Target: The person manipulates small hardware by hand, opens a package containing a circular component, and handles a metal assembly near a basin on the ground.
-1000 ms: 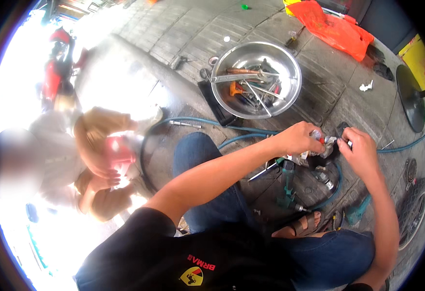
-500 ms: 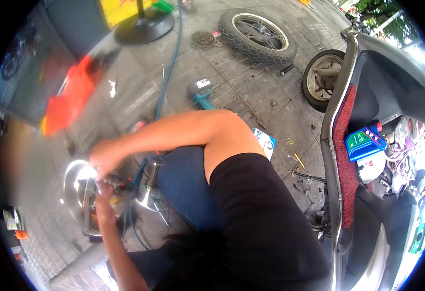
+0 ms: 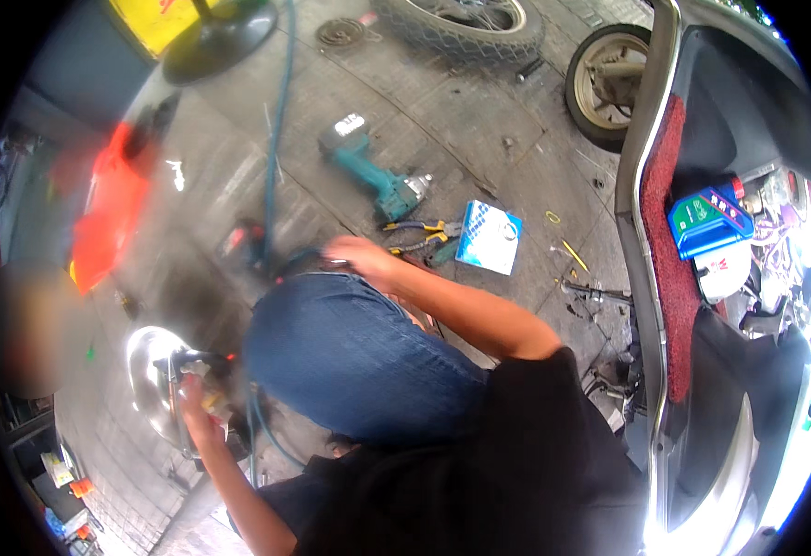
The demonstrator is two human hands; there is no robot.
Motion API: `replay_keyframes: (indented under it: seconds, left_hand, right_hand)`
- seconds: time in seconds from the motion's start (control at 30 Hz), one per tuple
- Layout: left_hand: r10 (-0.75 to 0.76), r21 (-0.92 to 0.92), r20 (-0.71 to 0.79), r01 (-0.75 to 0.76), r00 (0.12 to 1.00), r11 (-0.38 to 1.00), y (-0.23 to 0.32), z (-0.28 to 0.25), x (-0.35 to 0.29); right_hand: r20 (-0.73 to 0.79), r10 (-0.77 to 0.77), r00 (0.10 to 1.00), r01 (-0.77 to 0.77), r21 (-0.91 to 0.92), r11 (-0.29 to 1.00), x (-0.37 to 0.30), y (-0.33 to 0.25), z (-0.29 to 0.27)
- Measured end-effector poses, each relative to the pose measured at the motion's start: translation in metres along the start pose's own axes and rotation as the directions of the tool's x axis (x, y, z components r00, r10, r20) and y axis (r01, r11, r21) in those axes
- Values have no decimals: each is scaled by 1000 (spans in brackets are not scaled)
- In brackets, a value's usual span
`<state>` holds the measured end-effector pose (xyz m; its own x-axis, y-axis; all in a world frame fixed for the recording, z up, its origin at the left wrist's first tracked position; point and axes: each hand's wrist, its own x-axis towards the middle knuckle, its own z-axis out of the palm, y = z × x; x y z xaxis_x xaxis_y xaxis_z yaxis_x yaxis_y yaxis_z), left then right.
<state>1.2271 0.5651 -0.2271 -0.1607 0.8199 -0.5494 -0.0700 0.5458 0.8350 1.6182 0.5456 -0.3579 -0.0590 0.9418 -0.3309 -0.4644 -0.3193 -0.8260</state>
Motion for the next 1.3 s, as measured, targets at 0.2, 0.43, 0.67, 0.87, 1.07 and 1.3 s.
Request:
replay_keyframes:
  seconds: [0.2, 0.43, 0.67, 0.87, 1.07, 1.3]
  left_hand:
    - [-17, 36, -5, 17, 1000, 999, -14, 5, 6]
    - [70, 177, -85, -54, 994, 983, 3, 20, -15]
    - [21, 264, -56, -5, 998, 964, 36, 3, -34]
    - [-17, 215, -93, 37, 996, 976, 31, 1, -38]
    - [97, -28, -36, -98, 995, 995, 19, 15, -47]
    - [137, 55, -166, -129, 977, 990, 19, -10, -39]
  right_hand:
    - [-808, 32, 588, -376, -238, 896, -164, -7, -124]
    - [-601, -171, 781, -581, -799, 156, -165, -65, -263]
    - [-684, 25, 729, -682, -730, -52, -154, -58, -276]
    - [-524, -18, 852, -501, -824, 264, -198, 41, -339]
    - [-560, -489, 669, -546, -817, 187, -178, -16, -271]
    - [-751, 323, 575, -769, -363, 527, -165, -40, -216]
